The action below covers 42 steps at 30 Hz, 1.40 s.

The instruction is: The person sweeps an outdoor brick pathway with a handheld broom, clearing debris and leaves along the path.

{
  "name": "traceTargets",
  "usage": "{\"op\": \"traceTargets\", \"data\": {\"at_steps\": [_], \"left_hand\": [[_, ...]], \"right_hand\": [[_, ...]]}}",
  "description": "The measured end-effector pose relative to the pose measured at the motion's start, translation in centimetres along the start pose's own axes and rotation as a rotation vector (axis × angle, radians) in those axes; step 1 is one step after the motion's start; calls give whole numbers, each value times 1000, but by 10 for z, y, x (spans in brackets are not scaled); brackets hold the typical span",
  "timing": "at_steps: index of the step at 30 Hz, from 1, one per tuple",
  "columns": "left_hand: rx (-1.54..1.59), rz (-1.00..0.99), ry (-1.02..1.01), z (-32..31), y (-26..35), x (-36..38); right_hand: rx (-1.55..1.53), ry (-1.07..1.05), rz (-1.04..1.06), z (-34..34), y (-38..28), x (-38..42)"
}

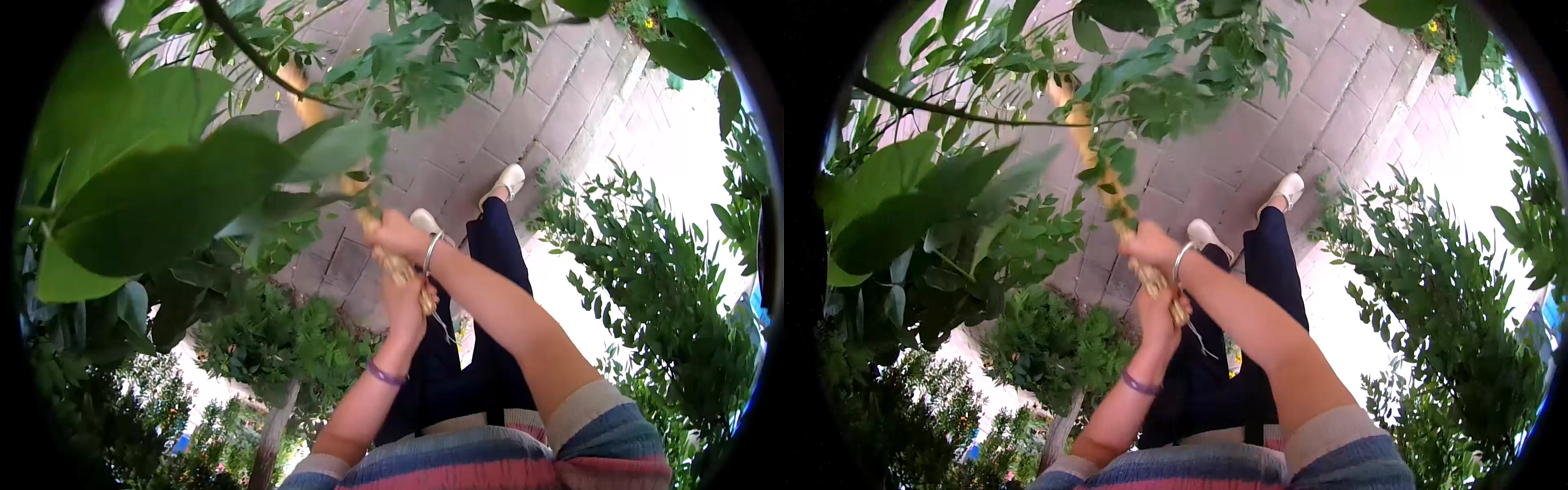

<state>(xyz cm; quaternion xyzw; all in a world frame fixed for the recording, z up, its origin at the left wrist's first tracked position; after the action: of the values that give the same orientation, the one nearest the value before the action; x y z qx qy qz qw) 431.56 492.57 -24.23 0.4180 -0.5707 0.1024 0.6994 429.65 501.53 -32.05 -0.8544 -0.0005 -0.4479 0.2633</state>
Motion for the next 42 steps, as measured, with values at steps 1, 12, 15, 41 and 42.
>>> {"op": "traceTargets", "data": {"at_steps": [1, 12, 15, 41, 42], "left_hand": [[19, -17, 89, 5, -4, 6], [254, 81, -366, -40, 83, -141], [196, -54, -410, -46, 119, -141], [-257, 618, -778, -240, -131, 153], [-299, 603, -784, -253, -131, 150]], "right_hand": [[22, -57, -54, -11, 17, -2], [879, 122, 530, 45, -91, -166], [539, 156, 385, 54, -134, -136], [-498, 460, -83, 245, 37, 291], [-540, 500, -30, 259, 31, 294]]}}
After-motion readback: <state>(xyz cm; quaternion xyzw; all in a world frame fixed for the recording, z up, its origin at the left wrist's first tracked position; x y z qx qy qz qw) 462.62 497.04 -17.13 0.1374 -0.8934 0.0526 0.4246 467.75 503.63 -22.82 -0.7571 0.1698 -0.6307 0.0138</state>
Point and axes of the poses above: each hand's wrist, its own x-axis away from the middle knuckle, its own z-axis out of the back of the hand, y = z × x, the point moved 6 cm from there along -x, towards the middle knuckle, and after that the axes turned 8 degrees about -x, right-handed, at the moved point
